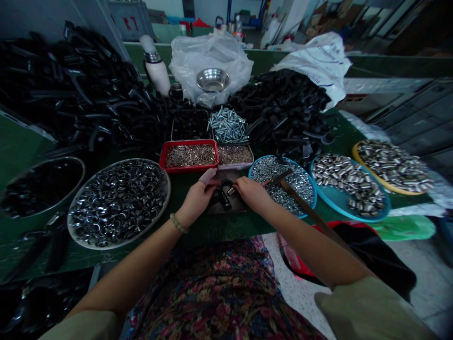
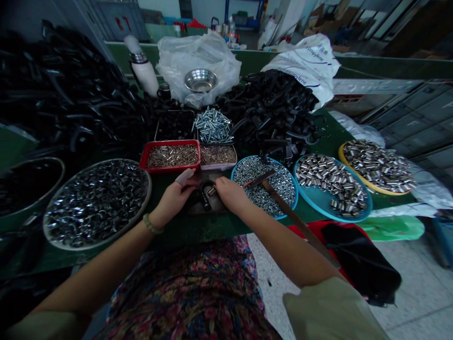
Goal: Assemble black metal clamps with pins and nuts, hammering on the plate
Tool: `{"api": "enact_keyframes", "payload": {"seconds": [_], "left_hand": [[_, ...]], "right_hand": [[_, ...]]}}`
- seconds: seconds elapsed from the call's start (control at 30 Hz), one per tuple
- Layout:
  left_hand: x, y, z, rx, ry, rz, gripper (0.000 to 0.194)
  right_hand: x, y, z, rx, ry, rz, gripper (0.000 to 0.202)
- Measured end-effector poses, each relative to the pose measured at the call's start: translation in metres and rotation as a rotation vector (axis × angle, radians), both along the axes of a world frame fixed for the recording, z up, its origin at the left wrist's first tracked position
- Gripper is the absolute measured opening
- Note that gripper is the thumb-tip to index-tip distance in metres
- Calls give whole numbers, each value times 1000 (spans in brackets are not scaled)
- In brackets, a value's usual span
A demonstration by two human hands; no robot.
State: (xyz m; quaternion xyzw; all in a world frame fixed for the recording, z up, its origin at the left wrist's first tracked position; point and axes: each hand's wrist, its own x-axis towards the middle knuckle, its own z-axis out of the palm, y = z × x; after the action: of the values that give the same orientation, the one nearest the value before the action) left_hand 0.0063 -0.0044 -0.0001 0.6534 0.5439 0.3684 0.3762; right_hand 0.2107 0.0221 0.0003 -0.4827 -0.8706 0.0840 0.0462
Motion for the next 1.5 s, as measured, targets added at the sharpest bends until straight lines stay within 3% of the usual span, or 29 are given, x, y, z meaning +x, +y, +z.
{"api": "enact_keyframes", "payload": {"seconds": [0.1, 0.23, 0.33, 0.43, 0.57, 0.63, 0.73, 0.83, 0.93, 1.13, 1.27, 1.33, 1.4, 1.5], "left_hand": [[3, 4, -6, 33, 20, -11, 56], [5, 8, -9, 71, 88, -49, 60], [6, 7, 1, 100, 218, -95, 56], [9, 3, 17, 158, 448, -179, 46], [9, -2, 25, 168, 690, -316, 32], [4, -6, 20, 206, 710, -331, 30], [-5, -15, 7, 310, 712, -278, 30], [-10, -24, -3, 326, 740, -197, 39], [-11, -27, -6, 301, 751, -186, 43], [-12, -21, -3, 287, 652, -192, 47], [-15, -16, -4, 218, 435, -138, 67], [-16, -16, -4, 186, 370, -112, 72], [-15, -17, -3, 184, 386, -128, 69], [-12, -24, -2, 253, 560, -171, 52]], "right_hand": [[-3, -7, -3, 39, -106, 74, 21], [14, -14, 3, 123, -40, 52, 34], [54, -19, 12, 215, -65, -150, 40], [101, -22, 16, 206, -238, -403, 36], [130, -29, 13, 108, -391, -472, 28], [123, -35, 14, 107, -349, -487, 31], [91, -47, 25, 81, -85, -491, 36], [52, -53, 40, -66, 205, -326, 34], [28, -50, 50, -134, 325, -216, 34], [14, -42, 52, -218, 230, -216, 33], [-4, -46, 57, -145, 318, -136, 37], [-9, -45, 56, -202, 268, -87, 38], [-5, -43, 53, -247, 215, -92, 36], [22, -39, 44, -137, 190, -242, 37]]}}
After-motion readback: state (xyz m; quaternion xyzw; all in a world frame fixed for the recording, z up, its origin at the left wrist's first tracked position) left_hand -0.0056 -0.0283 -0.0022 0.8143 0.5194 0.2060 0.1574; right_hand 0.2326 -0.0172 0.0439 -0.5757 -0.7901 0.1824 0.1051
